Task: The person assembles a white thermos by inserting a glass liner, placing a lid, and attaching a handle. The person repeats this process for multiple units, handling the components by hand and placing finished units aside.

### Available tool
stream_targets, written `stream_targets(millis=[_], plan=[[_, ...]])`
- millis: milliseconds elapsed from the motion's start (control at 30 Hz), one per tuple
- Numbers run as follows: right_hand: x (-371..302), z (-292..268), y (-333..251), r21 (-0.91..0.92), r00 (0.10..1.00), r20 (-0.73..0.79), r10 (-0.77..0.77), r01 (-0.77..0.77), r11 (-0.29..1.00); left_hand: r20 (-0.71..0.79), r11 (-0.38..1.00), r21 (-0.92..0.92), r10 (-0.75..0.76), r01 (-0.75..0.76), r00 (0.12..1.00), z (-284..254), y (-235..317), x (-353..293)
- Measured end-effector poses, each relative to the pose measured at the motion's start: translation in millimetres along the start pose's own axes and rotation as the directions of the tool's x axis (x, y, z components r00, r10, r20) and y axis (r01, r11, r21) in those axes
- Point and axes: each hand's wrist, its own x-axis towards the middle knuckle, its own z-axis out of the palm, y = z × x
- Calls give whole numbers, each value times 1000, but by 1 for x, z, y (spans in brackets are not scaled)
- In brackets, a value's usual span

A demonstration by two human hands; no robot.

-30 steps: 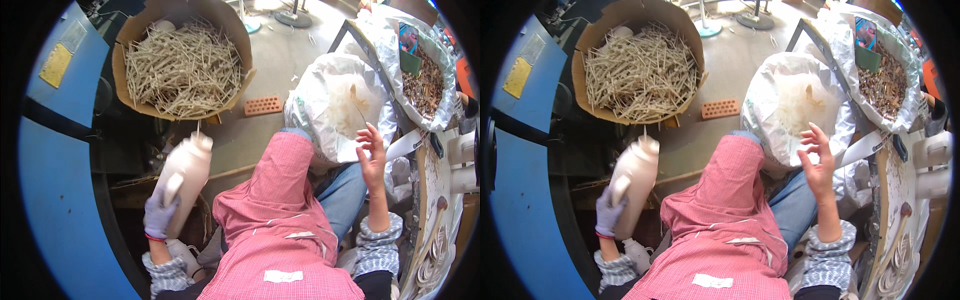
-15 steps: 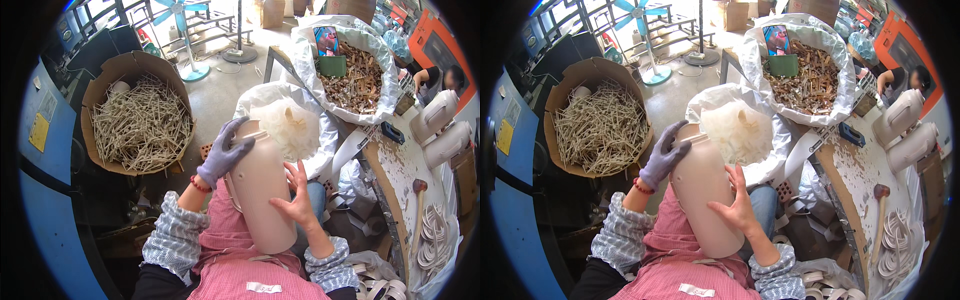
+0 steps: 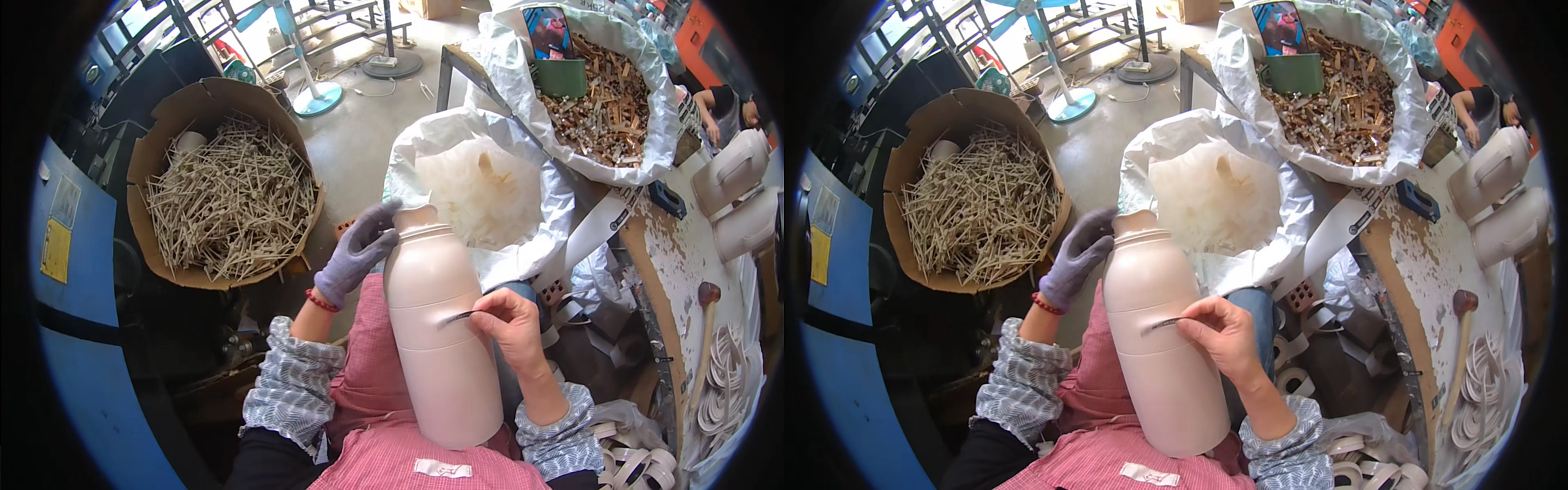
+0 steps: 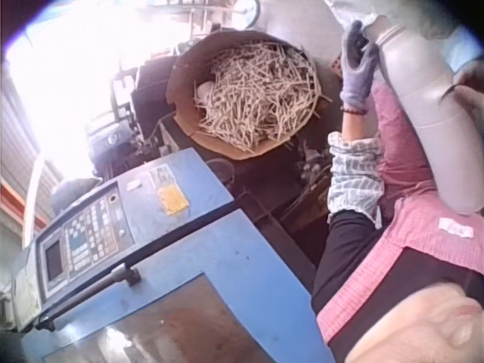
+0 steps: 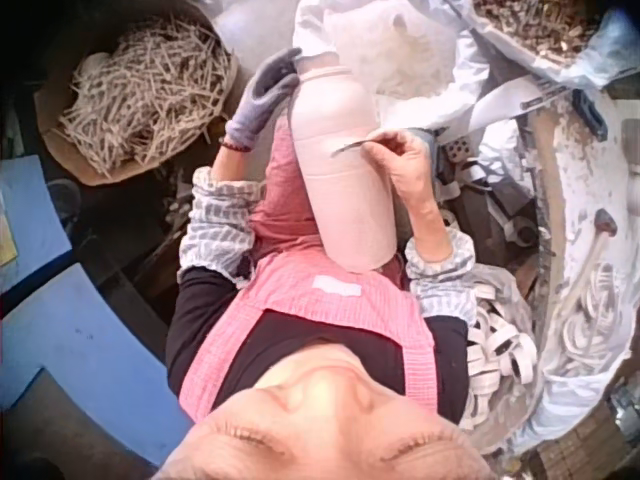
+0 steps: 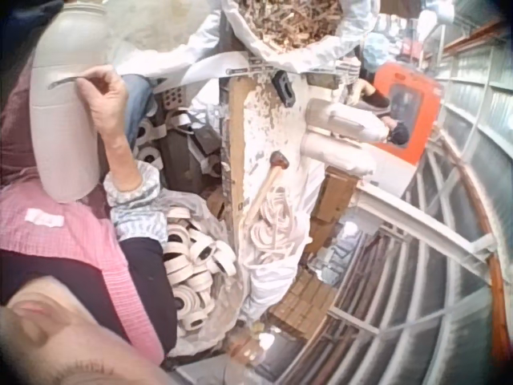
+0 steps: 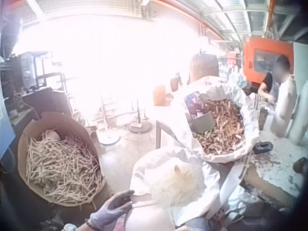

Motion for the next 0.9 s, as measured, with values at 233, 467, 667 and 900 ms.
stream_targets(millis=[233,467,667,900], plan=[[-3,15,-25,-136,995,-6,98,-98,986,252,922,359,53,-144,966,17,38,-16],[-13,21,-28,-160,995,-49,85,-92,983,365,718,642,22,-269,931,20,49,-6],[-14,33,-31,-233,987,-123,99,-126,964,409,680,661,27,-317,912,22,50,-5],[-13,29,-26,-269,987,-135,85,-119,956,390,626,712,23,-317,921,31,49,-9]])
